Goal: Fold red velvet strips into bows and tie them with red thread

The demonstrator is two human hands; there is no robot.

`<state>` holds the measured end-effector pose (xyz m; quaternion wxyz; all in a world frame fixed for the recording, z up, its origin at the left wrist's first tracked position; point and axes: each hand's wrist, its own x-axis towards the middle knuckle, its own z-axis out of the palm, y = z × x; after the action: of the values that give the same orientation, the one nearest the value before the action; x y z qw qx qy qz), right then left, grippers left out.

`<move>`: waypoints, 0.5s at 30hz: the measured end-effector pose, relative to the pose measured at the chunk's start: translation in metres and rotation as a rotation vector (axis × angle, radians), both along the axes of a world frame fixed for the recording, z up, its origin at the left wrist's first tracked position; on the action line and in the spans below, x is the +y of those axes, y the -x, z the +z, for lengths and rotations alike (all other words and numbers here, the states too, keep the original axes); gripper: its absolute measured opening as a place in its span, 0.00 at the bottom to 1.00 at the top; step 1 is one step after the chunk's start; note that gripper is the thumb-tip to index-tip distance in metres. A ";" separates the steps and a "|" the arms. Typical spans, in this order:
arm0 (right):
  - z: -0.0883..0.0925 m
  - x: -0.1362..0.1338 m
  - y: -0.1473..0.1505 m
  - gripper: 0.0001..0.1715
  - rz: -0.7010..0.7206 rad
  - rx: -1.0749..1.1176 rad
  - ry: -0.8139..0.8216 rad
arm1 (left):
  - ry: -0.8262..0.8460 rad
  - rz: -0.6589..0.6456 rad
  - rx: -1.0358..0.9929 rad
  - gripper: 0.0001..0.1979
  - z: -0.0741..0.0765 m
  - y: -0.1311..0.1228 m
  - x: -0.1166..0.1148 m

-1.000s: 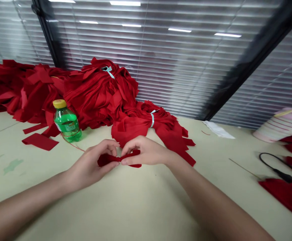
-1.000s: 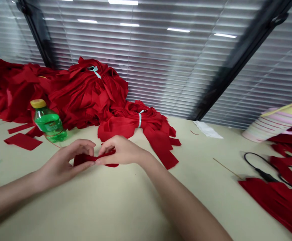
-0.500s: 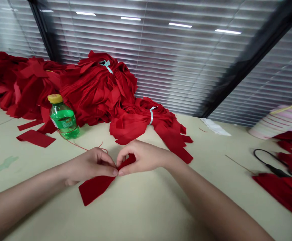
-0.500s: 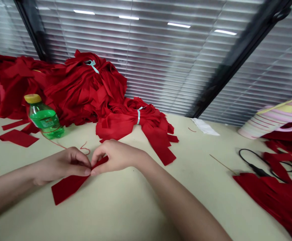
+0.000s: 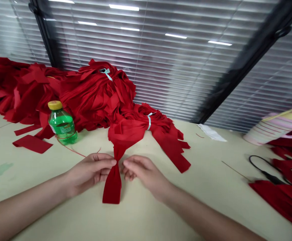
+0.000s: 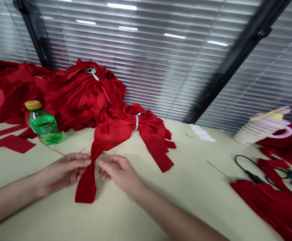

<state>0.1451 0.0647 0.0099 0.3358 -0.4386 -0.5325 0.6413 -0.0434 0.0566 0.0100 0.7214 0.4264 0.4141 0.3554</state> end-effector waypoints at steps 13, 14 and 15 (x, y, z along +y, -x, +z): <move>-0.018 -0.039 -0.040 0.12 -0.115 0.070 0.031 | -0.013 -0.245 0.243 0.11 0.005 -0.045 -0.012; -0.018 -0.038 -0.044 0.12 -0.116 0.073 0.045 | -0.030 -0.255 0.269 0.11 0.005 -0.051 -0.011; -0.018 -0.038 -0.049 0.11 -0.120 0.081 0.058 | -0.048 -0.261 0.287 0.11 0.005 -0.057 -0.010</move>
<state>0.1941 0.0266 -0.0083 0.3821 -0.4528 -0.4723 0.6526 0.0134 0.0464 0.0145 0.6845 0.5398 0.4454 0.2041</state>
